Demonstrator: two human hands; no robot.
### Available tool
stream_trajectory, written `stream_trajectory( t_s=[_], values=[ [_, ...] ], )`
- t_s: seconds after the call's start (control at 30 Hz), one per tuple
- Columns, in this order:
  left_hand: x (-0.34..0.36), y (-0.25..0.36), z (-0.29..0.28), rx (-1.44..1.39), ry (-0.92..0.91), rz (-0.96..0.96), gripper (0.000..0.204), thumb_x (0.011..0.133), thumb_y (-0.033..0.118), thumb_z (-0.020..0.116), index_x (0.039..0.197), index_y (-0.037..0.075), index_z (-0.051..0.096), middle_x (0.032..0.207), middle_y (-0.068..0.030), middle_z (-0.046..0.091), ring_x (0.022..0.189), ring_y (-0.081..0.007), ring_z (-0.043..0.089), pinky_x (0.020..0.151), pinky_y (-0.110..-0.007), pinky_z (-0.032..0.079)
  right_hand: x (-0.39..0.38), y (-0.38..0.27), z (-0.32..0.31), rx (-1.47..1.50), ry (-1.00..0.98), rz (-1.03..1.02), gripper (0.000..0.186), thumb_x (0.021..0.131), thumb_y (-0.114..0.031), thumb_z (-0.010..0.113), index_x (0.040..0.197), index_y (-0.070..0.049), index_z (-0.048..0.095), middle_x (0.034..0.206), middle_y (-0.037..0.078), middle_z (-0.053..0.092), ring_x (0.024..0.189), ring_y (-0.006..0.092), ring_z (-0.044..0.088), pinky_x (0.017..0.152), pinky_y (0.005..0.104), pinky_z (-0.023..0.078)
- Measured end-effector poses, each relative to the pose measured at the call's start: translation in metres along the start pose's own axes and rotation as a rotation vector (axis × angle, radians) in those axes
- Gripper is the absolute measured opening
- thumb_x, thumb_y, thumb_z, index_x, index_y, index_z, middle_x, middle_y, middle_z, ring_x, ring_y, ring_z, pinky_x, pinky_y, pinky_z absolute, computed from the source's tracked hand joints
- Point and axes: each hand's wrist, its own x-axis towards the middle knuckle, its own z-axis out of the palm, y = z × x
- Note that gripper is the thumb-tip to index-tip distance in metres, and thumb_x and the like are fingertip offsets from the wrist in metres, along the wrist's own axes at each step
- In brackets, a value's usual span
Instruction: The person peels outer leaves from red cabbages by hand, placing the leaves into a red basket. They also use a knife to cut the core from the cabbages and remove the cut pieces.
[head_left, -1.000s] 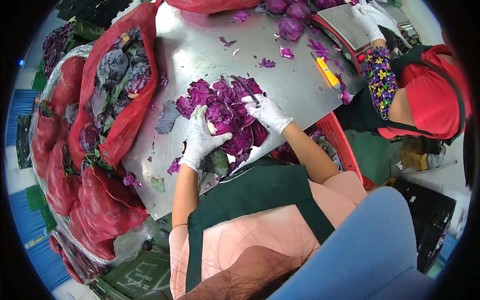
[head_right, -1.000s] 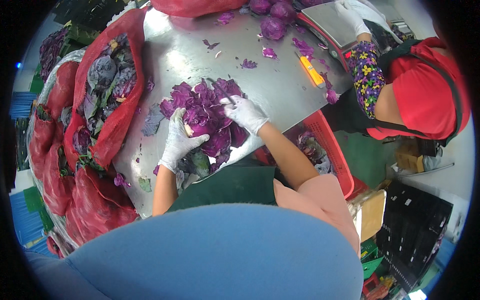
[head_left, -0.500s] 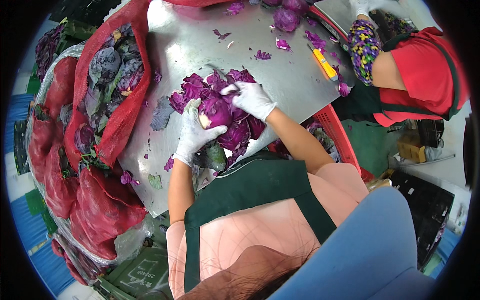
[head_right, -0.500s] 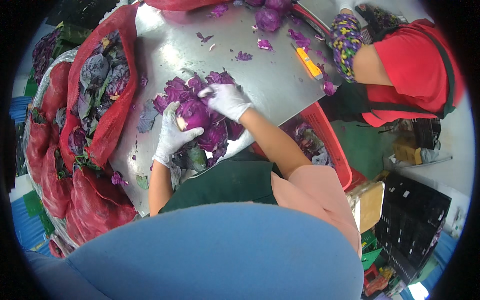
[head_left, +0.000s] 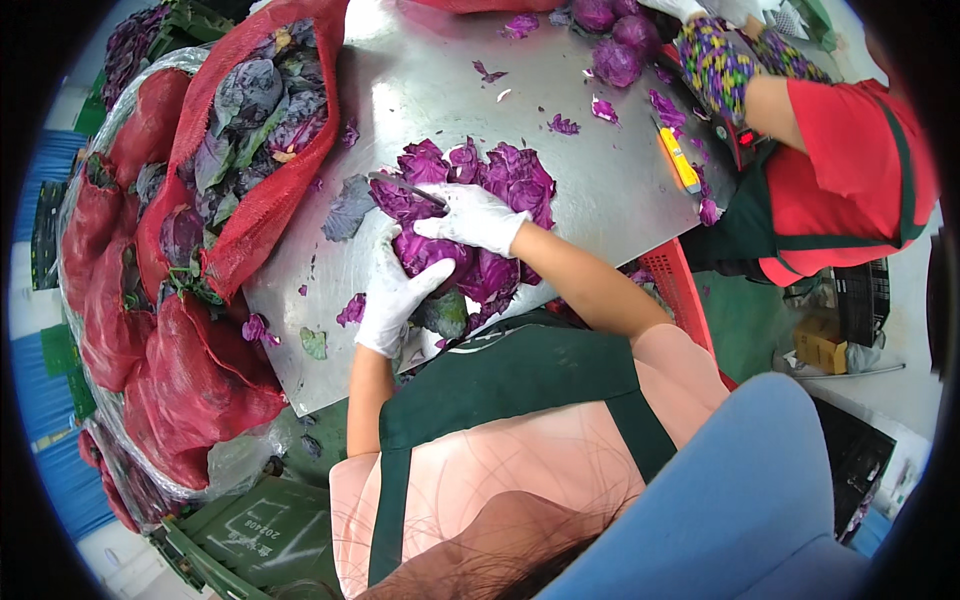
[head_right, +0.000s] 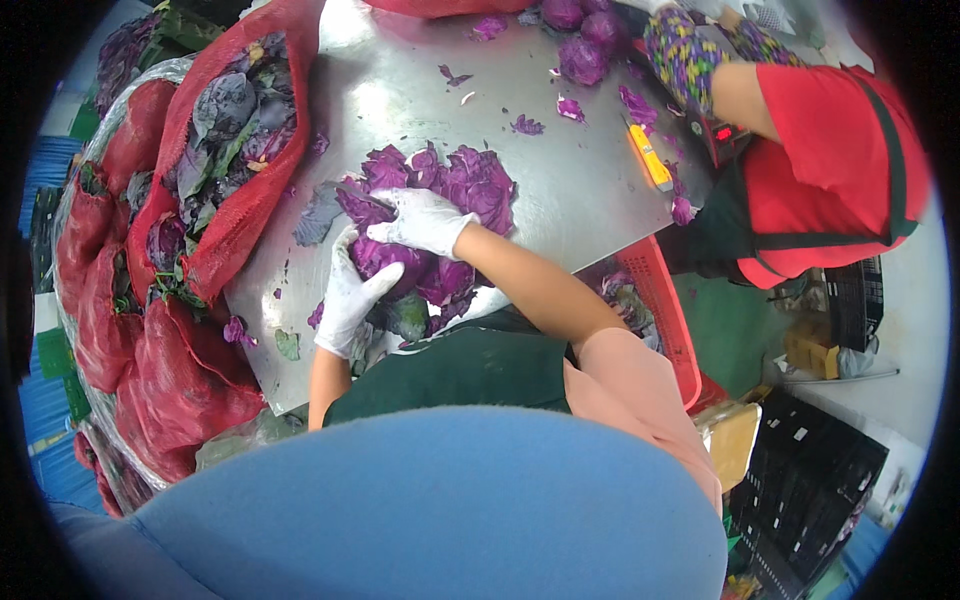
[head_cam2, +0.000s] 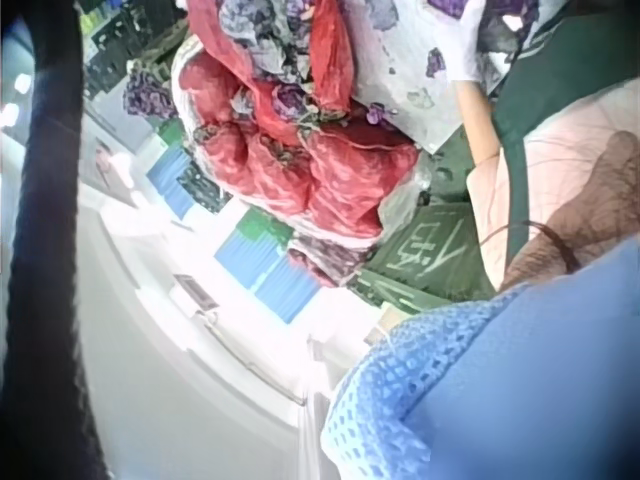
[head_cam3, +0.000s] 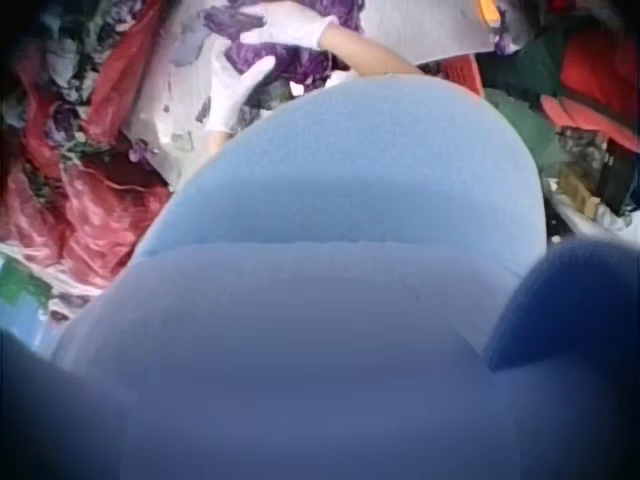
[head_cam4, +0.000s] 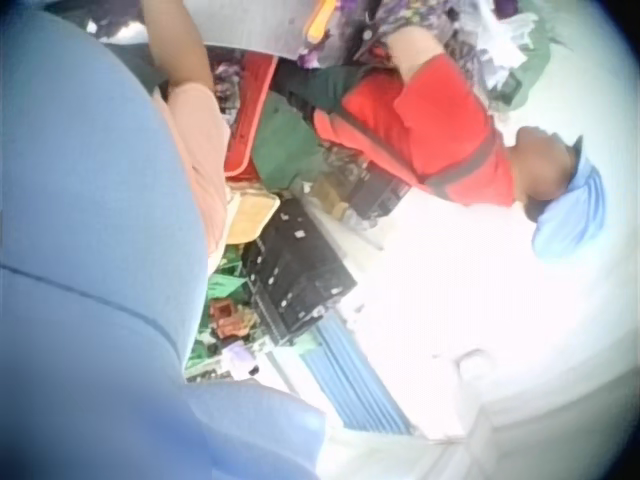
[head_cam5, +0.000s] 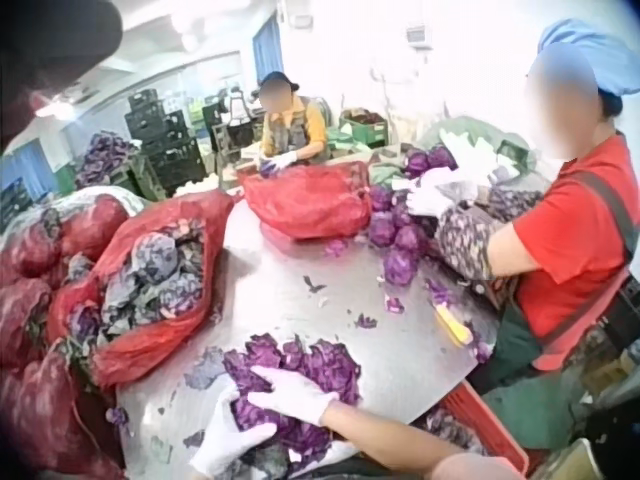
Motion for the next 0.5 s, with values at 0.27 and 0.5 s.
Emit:
stream_trajectory(
  t_s=[0.27, 0.5],
  values=[
    [-0.001, -0.006, 0.02, 0.427, 0.198, 0.178, 0.081, 0.069, 0.037, 0.09, 0.129, 0.001, 0.05, 0.129, -0.0188, 0.048, 0.123, -0.033, 0.05, 0.107, -0.04, 0.041, 0.036, 0.007, -0.006, -0.322, -0.094, 0.232, 0.035, 0.087, -0.032, 0.065, 0.105, -0.003, 0.068, 0.099, 0.025, 0.07, 0.097, 0.0413, 0.068, 0.087, 0.0497, 0.053],
    [-0.047, -0.062, -0.024, 0.074, 0.104, 0.227, 0.098, 0.067, 0.032, 0.09, 0.147, 0.007, 0.039, 0.144, -0.0131, 0.04, 0.136, -0.0296, 0.04, 0.116, -0.043, 0.031, 0.03, 0.064, -0.016, -0.249, -0.08, 0.405, 0.057, 0.086, -0.031, 0.073, 0.131, 0.003, 0.06, 0.109, 0.026, 0.069, 0.103, 0.0358, 0.068, 0.091, 0.0408, 0.052]
  ],
)
